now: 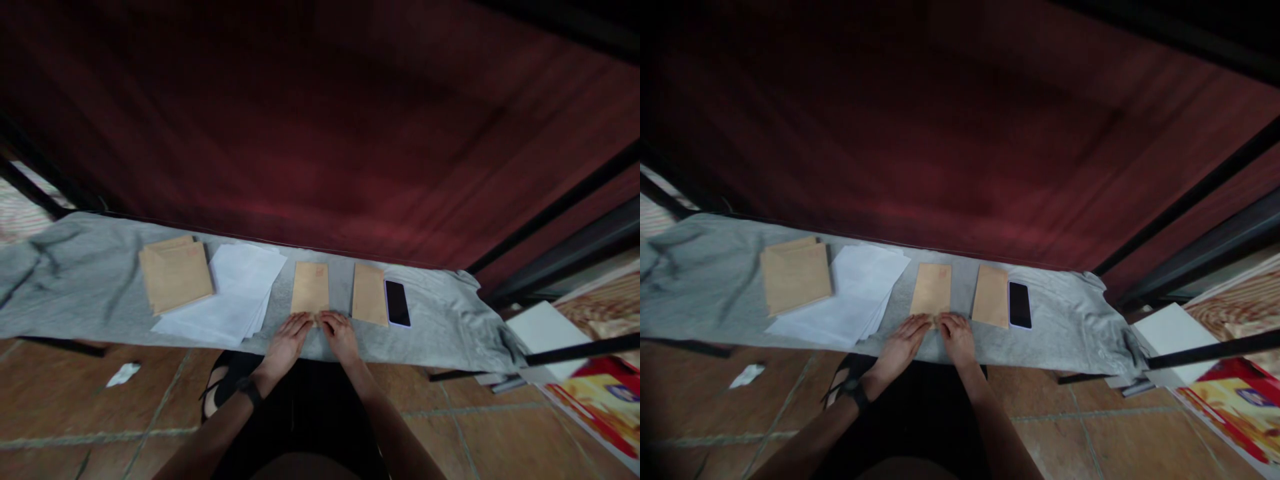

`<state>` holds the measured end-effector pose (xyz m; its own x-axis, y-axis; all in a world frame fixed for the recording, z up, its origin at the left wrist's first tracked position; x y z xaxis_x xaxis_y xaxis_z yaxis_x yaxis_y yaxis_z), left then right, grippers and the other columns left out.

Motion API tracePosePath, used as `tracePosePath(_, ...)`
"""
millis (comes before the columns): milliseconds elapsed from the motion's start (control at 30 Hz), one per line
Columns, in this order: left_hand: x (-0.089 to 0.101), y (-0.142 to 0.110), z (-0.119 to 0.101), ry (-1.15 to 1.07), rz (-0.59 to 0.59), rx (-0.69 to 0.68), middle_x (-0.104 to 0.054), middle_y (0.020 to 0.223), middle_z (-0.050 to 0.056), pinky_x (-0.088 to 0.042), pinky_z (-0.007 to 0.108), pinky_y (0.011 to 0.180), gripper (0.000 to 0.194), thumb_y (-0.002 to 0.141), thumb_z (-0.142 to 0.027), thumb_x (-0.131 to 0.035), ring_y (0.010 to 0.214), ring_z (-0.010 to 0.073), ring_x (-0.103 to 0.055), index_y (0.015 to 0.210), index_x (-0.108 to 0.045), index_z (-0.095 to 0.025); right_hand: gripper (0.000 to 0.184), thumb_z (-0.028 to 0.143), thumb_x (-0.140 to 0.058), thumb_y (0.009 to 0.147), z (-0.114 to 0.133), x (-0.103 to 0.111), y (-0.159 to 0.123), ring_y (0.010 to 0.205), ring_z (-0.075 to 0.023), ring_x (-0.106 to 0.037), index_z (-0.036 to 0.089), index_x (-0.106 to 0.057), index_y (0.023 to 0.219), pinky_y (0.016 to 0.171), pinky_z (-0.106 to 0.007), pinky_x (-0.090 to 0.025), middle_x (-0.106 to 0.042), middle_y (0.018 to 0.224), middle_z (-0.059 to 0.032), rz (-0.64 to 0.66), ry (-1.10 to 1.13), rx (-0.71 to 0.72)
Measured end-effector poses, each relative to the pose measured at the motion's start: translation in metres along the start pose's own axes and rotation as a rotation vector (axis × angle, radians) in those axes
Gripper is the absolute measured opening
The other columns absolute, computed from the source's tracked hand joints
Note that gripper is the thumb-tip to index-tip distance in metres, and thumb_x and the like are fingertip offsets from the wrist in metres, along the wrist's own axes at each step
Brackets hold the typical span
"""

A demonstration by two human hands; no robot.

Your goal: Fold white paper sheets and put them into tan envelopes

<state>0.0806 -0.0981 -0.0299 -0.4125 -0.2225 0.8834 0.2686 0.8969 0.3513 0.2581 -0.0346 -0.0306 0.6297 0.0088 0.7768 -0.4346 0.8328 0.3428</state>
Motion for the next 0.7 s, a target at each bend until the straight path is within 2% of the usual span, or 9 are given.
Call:
tracePosePath(100,-0.006,-0.008,-0.014,0.061,-0.003,-0.036,-0.053,0.151,0.011,-0.035,0.047,0.121,0.046,0.101,-0.024,-0.04,0.143,0.0228,-0.044,0.146,-0.048,-0.019,0.023,0.019,-0.054,0.097,0.001,0.001,0.001,0.112,-0.0184,-0.067,0.026,-0.074,0.109,0.1,-0.035,-0.05,-0.074,0.117,-0.003,0.002,-0.015,0.0)
tracePosePath(233,-0.013,-0.015,-0.028,0.101,-0.021,-0.007,-0.047,0.155,0.014,-0.033,0.05,0.121,0.058,0.099,-0.037,-0.046,0.145,0.027,-0.042,0.152,-0.039,-0.016,0.027,0.021,-0.05,0.1,0.008,0.0,-0.002,0.116,-0.0193,-0.065,0.025,-0.073,0.114,0.105,-0.037,-0.049,-0.073,0.122,-0.0045,0.0,-0.013,0.0)
tracePosePath(333,-0.018,-0.017,-0.031,0.136,-0.004,0.007,-0.048,0.153,0.018,-0.035,0.051,0.12,0.058,0.097,-0.032,-0.047,0.144,0.0289,-0.043,0.151,-0.041,-0.012,0.033,0.024,-0.046,0.102,0.021,-0.006,-0.013,0.125,-0.0196,-0.06,0.021,-0.067,0.127,0.113,-0.038,-0.043,-0.068,0.132,-0.0065,0.008,0.007,0.034)
tracePosePath(500,-0.021,-0.016,-0.033,0.196,0.039,0.024,-0.048,0.152,0.021,-0.035,0.05,0.12,0.061,0.09,-0.015,-0.041,0.144,0.0295,-0.042,0.15,-0.041,-0.006,0.047,0.023,-0.039,0.103,0.044,-0.014,-0.035,0.139,-0.0191,-0.048,0.019,-0.046,0.15,0.121,-0.041,-0.034,-0.053,0.15,-0.0073,0.054,-0.072,0.074)
tracePosePath(700,-0.015,-0.016,-0.035,0.219,0.04,0.037,-0.049,0.152,0.019,-0.036,0.048,0.119,0.058,0.092,-0.016,-0.038,0.145,0.0286,-0.041,0.15,-0.043,-0.008,0.047,0.024,-0.037,0.105,0.047,-0.01,-0.04,0.143,-0.0209,-0.044,0.016,-0.044,0.151,0.122,-0.043,-0.03,-0.05,0.153,-0.0088,0.069,-0.151,0.039)
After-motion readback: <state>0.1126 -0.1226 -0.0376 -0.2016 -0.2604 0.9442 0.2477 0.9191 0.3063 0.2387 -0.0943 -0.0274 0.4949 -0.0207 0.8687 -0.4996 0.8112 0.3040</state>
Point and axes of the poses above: each hand's wrist, its own y-axis towards the middle knuckle, its own x-axis out of the back of the hand, z = x × y, the point moved 2 cm from there along y, towards the middle knuckle
